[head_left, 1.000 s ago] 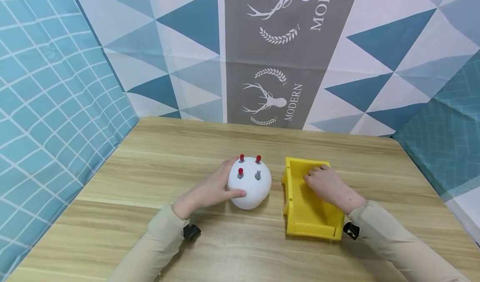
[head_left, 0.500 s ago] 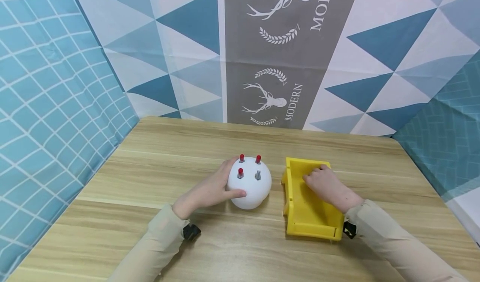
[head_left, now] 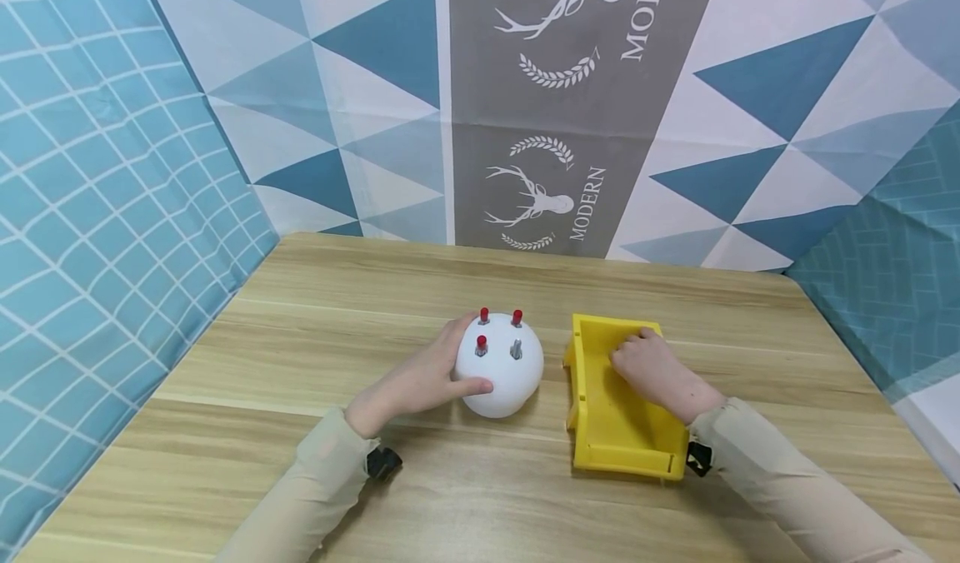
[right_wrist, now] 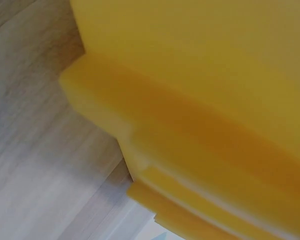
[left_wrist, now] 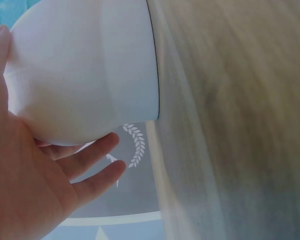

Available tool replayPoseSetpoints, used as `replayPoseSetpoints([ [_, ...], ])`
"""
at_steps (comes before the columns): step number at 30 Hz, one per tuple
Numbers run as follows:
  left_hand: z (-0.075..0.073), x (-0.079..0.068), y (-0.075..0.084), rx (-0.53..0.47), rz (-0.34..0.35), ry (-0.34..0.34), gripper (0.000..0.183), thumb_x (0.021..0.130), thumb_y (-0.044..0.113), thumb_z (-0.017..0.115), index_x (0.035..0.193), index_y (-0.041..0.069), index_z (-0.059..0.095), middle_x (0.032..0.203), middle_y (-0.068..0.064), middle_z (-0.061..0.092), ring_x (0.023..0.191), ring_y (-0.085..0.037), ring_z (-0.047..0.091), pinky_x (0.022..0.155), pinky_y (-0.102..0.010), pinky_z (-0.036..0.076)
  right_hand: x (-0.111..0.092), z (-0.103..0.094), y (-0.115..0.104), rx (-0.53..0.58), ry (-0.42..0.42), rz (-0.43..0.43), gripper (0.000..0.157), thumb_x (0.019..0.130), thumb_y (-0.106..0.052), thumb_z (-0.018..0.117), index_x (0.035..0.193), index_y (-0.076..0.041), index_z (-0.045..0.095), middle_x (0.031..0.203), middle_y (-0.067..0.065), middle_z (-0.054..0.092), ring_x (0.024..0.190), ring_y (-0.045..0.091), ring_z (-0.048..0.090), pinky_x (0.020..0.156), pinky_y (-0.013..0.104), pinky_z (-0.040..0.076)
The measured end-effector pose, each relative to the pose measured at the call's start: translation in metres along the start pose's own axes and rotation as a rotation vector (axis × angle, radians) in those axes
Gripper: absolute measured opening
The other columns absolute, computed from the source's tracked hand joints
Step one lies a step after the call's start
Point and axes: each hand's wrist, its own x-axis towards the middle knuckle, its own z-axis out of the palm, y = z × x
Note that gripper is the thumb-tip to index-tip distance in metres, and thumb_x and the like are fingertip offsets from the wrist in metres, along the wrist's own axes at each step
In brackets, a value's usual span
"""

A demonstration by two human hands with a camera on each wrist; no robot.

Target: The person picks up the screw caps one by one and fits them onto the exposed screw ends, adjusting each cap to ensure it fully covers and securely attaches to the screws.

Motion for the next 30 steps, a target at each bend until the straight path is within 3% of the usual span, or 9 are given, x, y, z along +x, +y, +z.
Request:
replayPoseSetpoints([
  [11, 0.0, 0.0, 0.002, -0.006, -0.007, -0.004, 0.1, 0.07, 0.065, 0.062, 0.146, 0.022, 0.013, 0.143, -0.002, 0.028, 0.119, -0.018, 0.044, 0.098, -0.039, 0.039, -0.003, -0.009, 0.002, 0.087, -0.015, 0.029, 0.016, 0.078, -0.007, 0.068, 0.066, -0.011, 0.057, 0.068, 0.003, 0.058, 0.066, 0.021, 0.052, 0.066, 0.037, 0.041],
  [20, 0.0, 0.0, 0.002, 0.002, -0.022, -0.009, 0.101, 0.07, 0.065, 0.062, 0.146, 0.02, 0.013, 0.144, -0.001, 0.028, 0.12, -0.019, 0.044, 0.098, -0.04, 0.039, -0.007, -0.019, 0.005, 0.174, -0.01, 0.038, 0.023, 0.081, -0.007, 0.065, 0.062, -0.014, 0.053, 0.064, -0.001, 0.043, 0.061, 0.017, 0.04, 0.06, 0.032, 0.032],
  [24, 0.0, 0.0, 0.003, -0.002, -0.02, -0.012, 0.1, 0.07, 0.063, 0.063, 0.146, 0.019, 0.014, 0.144, -0.002, 0.028, 0.12, -0.019, 0.043, 0.098, -0.039, 0.039, -0.009, -0.028, 0.005, 0.219, -0.035, 0.054, 0.023, 0.081, -0.002, 0.064, 0.064, -0.013, 0.052, 0.065, -0.001, 0.038, 0.059, 0.015, 0.034, 0.059, 0.03, 0.028],
  [30, -0.001, -0.001, 0.003, -0.004, -0.018, -0.007, 0.1, 0.071, 0.062, 0.063, 0.146, 0.018, 0.014, 0.144, -0.002, 0.027, 0.122, -0.019, 0.041, 0.099, -0.039, 0.037, -0.011, -0.041, 0.005, 0.244, -0.084, 0.08, 0.02, 0.08, 0.001, 0.064, 0.068, -0.012, 0.054, 0.068, -0.001, 0.039, 0.059, 0.014, 0.035, 0.06, 0.031, 0.031],
])
